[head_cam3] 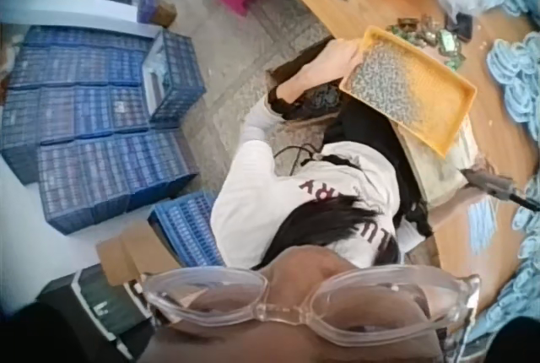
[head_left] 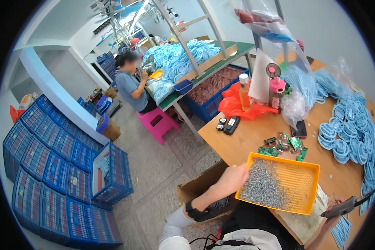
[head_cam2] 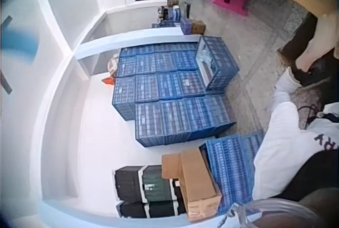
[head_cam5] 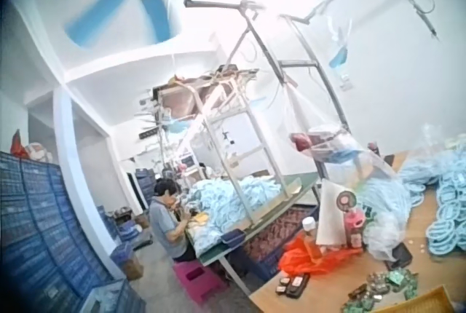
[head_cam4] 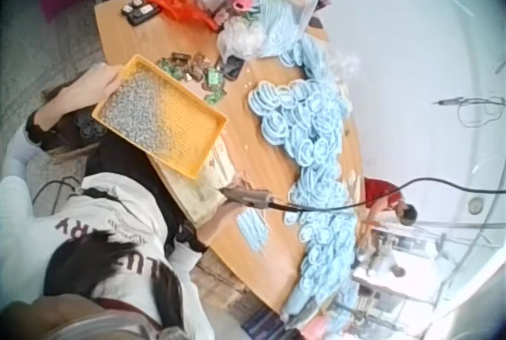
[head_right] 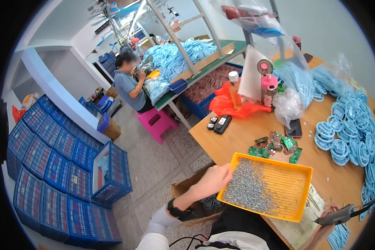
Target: The person uses a handheld electric screwdriver to fasten screws into a light-blue plastic housing containing a green circuit board. They repeatedly pick up the housing, align it, and drive screws into it, then place the assembled unit aside. The person also briefly sorts screws in a yellow tray.
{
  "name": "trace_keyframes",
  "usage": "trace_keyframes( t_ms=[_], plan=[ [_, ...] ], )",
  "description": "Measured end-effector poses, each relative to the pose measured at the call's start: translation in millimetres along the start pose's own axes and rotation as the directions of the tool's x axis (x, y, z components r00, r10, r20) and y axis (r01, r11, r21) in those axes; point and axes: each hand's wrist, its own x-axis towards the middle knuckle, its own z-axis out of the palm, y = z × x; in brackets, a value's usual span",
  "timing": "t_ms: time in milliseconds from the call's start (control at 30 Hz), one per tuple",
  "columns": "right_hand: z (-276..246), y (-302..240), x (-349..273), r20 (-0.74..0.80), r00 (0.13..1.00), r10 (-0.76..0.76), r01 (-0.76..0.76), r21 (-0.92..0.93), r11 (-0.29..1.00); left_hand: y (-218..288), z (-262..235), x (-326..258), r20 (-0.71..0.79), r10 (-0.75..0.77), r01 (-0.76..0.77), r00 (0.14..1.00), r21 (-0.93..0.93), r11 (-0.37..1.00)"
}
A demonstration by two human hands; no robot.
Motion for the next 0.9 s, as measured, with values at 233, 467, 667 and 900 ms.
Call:
trace_keyframes(
  t_ms=[233,467,667,900],
  plan=[
    [-10,10,15,0.116,0.99,0.073,-0.069,-0.041,0.997,4,19,1,-0.004,0.045,-0.045,0.999,-0.025,0.999],
    [-15,0,16,0.033,0.999,0.028,-0.026,-0.062,0.998,-5,1,-13,0.019,-0.036,0.035,0.999,0.076,0.997],
    [6,3,0,0.05,0.996,0.079,-0.077,-0.052,0.996,13,46,4,0.061,0.092,-0.1,0.994,0.157,0.982],
    [-32,8,9,-0.007,1.0,0.003,-0.003,-0.019,1.0,23,-2,6,-0.01,-0.067,0.066,0.998,-0.011,0.998]
  ],
)
